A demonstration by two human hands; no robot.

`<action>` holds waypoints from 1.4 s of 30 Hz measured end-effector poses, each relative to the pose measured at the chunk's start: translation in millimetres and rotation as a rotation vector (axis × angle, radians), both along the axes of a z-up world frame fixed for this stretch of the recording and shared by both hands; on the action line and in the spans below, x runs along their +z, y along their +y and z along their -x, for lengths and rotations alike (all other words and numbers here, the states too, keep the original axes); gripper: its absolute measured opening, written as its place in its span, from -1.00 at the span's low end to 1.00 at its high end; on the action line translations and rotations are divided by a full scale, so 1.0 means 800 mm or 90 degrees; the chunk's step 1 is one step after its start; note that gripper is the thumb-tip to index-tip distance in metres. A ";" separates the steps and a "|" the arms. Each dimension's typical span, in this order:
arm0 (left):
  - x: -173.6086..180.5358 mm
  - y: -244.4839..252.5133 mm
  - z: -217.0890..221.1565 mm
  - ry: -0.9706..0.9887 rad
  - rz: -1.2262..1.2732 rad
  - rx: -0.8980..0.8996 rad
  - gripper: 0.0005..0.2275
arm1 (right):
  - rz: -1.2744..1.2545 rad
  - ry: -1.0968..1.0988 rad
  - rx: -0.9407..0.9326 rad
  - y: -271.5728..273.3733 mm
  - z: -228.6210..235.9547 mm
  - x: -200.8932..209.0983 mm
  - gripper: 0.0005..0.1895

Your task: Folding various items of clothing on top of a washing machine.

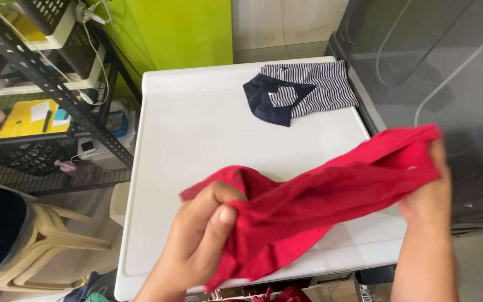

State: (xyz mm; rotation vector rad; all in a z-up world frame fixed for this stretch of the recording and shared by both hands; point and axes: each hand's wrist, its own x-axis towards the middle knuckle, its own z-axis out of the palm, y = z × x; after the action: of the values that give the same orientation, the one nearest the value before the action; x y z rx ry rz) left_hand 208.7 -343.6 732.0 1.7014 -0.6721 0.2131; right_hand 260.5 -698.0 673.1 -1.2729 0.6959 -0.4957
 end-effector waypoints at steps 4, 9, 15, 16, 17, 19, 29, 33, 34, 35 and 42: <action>0.020 -0.005 0.046 0.073 0.234 0.152 -0.73 | -0.091 -0.371 0.072 0.055 -0.025 0.097 -0.53; -0.040 0.081 0.031 0.034 0.178 0.609 -0.59 | 0.126 -0.924 0.256 0.036 -0.180 0.025 -0.48; -0.202 0.226 0.021 -0.016 -0.328 0.811 -0.22 | 0.826 -0.522 0.325 0.261 -0.222 0.034 -0.37; -0.195 0.226 0.022 0.173 -0.147 0.796 -0.51 | 0.783 -0.492 0.502 0.285 -0.209 0.028 -0.46; -0.187 0.228 0.019 0.351 0.039 0.755 -0.71 | 0.732 -0.460 0.672 0.310 -0.197 0.023 -0.55; -0.208 0.232 0.025 0.356 -0.081 0.732 -0.59 | 0.706 -0.334 0.746 0.324 -0.176 -0.001 -0.58; -0.231 0.133 -0.010 -0.095 -0.312 0.425 -0.72 | 0.741 0.343 0.644 0.233 -0.071 -0.066 -0.70; -0.256 0.080 -0.019 -0.135 -0.345 0.316 -0.68 | 0.767 0.503 0.543 0.169 -0.044 -0.094 -0.53; -0.264 0.069 -0.018 -0.110 -0.393 0.270 -0.53 | 0.757 0.553 0.517 0.159 -0.037 -0.096 -0.39; -0.271 0.058 -0.018 -0.085 -0.439 0.224 -0.37 | 0.746 0.602 0.490 0.148 -0.030 -0.098 -0.23; -0.321 0.035 -0.006 -0.183 -0.600 0.270 -0.15 | 0.760 0.532 0.434 0.060 -0.045 -0.181 -0.69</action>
State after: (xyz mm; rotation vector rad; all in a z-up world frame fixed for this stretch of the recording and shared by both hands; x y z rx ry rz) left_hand 213.1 -315.8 474.9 2.7573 -0.6546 0.4974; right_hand 296.5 -649.8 528.6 -2.7826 0.5552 0.3213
